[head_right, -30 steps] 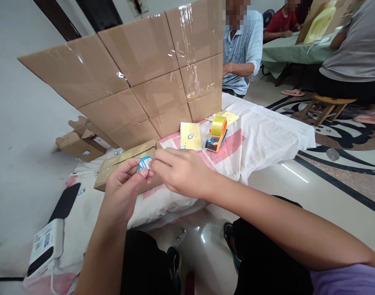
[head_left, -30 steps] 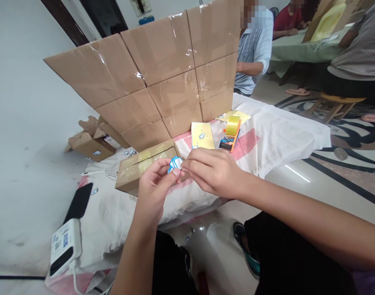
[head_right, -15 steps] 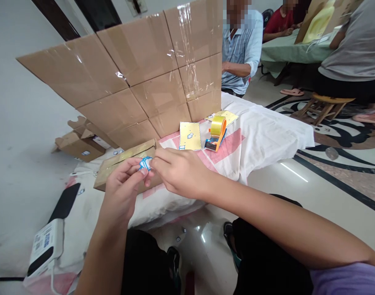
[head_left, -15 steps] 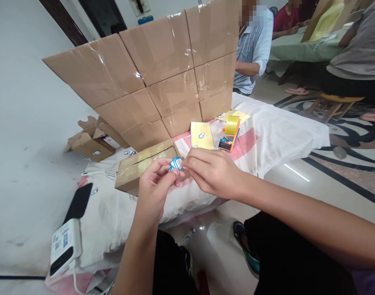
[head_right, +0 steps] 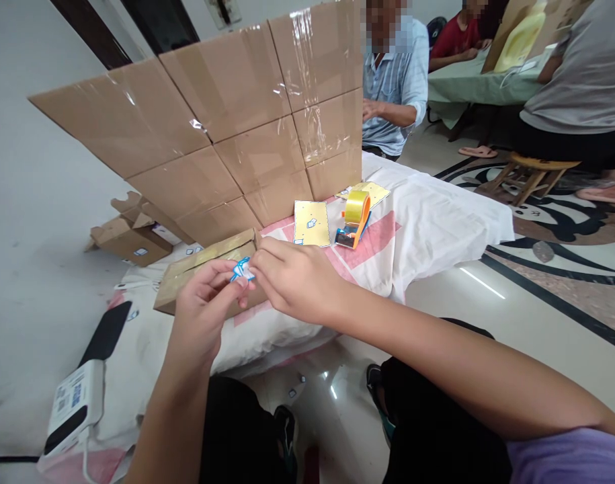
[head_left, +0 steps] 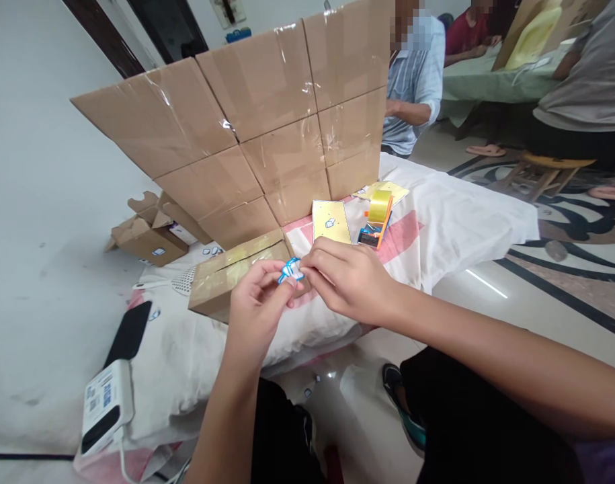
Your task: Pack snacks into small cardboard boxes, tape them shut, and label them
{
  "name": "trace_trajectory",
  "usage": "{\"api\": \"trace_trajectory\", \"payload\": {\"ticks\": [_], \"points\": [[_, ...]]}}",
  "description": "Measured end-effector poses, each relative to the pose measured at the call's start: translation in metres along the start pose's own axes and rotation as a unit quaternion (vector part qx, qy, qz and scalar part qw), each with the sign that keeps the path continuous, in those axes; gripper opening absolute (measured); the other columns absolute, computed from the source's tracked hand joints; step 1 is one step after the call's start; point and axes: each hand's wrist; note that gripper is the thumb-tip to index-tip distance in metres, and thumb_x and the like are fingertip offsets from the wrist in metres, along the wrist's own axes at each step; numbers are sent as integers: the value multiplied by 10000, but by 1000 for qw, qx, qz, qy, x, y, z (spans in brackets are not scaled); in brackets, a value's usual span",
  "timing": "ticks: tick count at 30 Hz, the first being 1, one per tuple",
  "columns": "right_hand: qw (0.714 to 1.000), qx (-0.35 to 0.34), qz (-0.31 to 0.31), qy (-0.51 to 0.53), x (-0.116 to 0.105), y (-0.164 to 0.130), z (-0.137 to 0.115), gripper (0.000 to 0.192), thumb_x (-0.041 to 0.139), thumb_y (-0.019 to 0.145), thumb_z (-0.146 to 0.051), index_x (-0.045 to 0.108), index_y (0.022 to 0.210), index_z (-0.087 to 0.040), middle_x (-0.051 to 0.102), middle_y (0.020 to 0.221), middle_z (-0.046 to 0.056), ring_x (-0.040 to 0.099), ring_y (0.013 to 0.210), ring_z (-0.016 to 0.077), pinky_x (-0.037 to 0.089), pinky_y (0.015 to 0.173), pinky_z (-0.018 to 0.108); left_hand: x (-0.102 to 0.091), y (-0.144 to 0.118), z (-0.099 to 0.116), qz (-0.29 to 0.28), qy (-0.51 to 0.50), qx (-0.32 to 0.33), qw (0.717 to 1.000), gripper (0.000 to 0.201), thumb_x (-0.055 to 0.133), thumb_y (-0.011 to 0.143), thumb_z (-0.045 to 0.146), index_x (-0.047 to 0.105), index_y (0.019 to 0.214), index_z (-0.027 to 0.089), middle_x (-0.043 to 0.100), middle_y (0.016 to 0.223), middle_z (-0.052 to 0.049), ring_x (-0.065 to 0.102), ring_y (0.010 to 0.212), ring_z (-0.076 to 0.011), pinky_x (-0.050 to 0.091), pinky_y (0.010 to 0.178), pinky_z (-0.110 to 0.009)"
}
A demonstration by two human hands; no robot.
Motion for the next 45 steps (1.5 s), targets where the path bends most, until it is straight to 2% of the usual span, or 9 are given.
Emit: {"api": "trace_trajectory", "payload": {"ticks": [9,27,33,37,39,42,45], "points": [[999,36,-10,4,1,0,1,220,443,1005,-212,640,944,-138,657,873,60,616,756,147,389,598,258,3,1,4,3,39,-11,999,155,724,738,227,635,857,185,698,686,20,572,525,-87,452,483,-184],[997,72,0,13,3,3,9,190,430,994,-211,605,948,-153,642,894,65,595,770,161,378,613,267,7,1,-4,3,73,-42,996,175,711,738,271,624,872,200,710,708,8,566,522,-99,437,480,-193],[993,104,10,54,1,5,16,166,449,979,-192,603,929,-155,654,893,67,597,776,157,389,651,263,8,1,-6,-3,77,-52,996,175,710,759,289,626,882,198,717,719,1,553,525,-99,454,511,-206],[974,174,16,142,-2,7,19,142,489,965,-207,610,902,-168,661,752,12,583,654,125,392,631,246,11,3,-11,-9,71,-52,996,157,693,776,280,621,886,194,712,741,2,537,513,-91,441,513,-211],[955,201,21,215,-2,7,21,139,503,954,-214,618,892,-168,688,770,10,592,628,112,413,619,236,16,3,-16,-18,60,-50,997,146,676,785,274,616,892,194,710,752,1,543,519,-93,440,517,-217],[923,230,25,306,-2,8,23,121,529,916,-225,632,886,-167,712,827,18,596,592,97,436,576,223,28,3,-25,-41,45,-56,997,130,656,791,266,597,879,193,700,743,3,540,514,-95,444,521,-226],[901,259,39,345,-1,9,27,122,574,876,-265,641,844,-168,691,794,8,576,556,88,427,534,217,45,5,-38,-59,40,-68,995,127,643,760,234,587,864,188,691,727,3,533,503,-98,442,506,-231]]}}
Point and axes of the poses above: each hand's wrist, its own y-axis towards the middle knuckle, its own x-axis out of the palm, z = x × y
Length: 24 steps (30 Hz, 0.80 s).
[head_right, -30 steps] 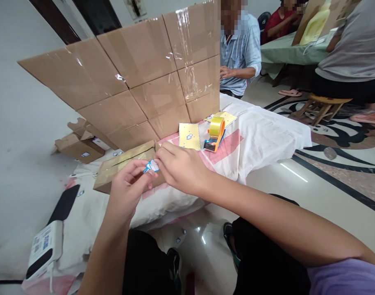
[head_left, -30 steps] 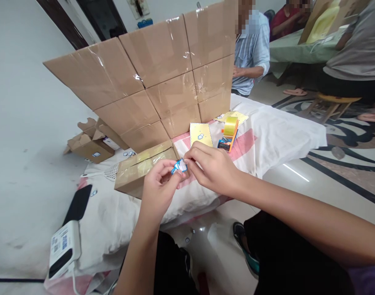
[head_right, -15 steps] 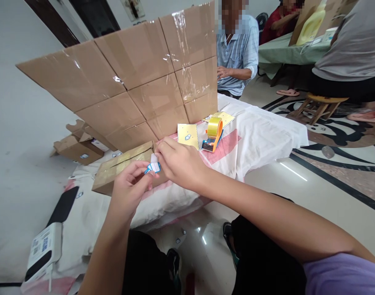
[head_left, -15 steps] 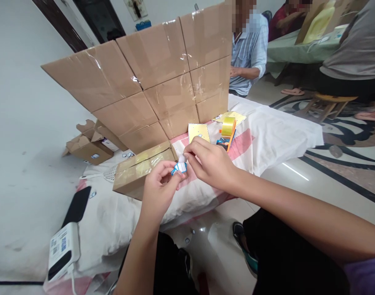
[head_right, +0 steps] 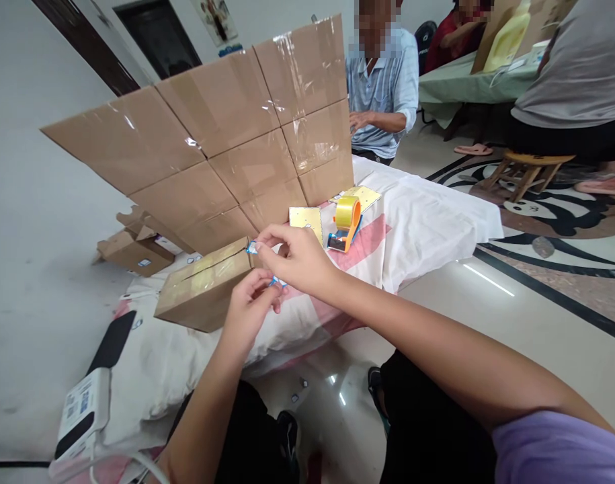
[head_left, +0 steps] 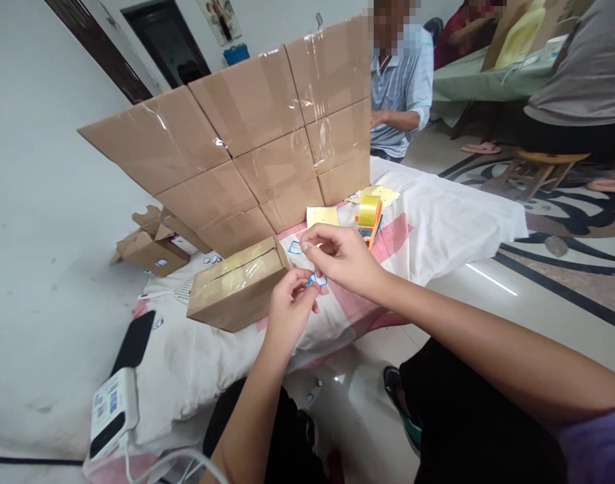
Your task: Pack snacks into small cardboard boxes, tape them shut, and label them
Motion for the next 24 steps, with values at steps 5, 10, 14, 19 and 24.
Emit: {"api": "trace_trajectory", "payload": {"ticks": [5,10,14,19,24], "points": [[995,33,49,78,-4,8,8,110,600,781,-193,629,885,-176,666,753,-9,626,659,116,481,600,224,27,30,-28,28,2,-54,998,161,640,711,270,597,833,174,626,604,11,534,462,-112,435,485,-240],[983,83,110,119,-17,25,18,192,584,777,-216,660,947,-168,652,719,-23,564,534,95,466,533,226,41,87,-53,79,40,-73,993,185,639,765,311,593,865,163,595,600,16,575,506,-117,439,502,-217],[975,106,163,110,-35,39,33,101,615,766,-251,643,812,-166,658,788,-7,515,464,76,426,474,234,50,134,-63,108,122,-95,982,174,640,880,310,631,902,137,665,814,-28,636,695,-132,523,623,-248],[967,128,208,73,-56,48,47,54,627,755,-212,650,770,-165,641,768,-7,548,598,102,449,577,232,64,172,-62,108,258,-140,950,345,622,947,382,619,1201,148,649,1167,-86,655,977,-202,580,825,-393],[963,118,233,67,-67,51,48,45,635,755,-197,646,783,-164,619,728,-18,581,693,127,470,672,252,75,189,-51,103,410,-161,892,357,639,934,370,613,1221,160,631,1221,-96,633,1071,-231,551,907,-442]]}}
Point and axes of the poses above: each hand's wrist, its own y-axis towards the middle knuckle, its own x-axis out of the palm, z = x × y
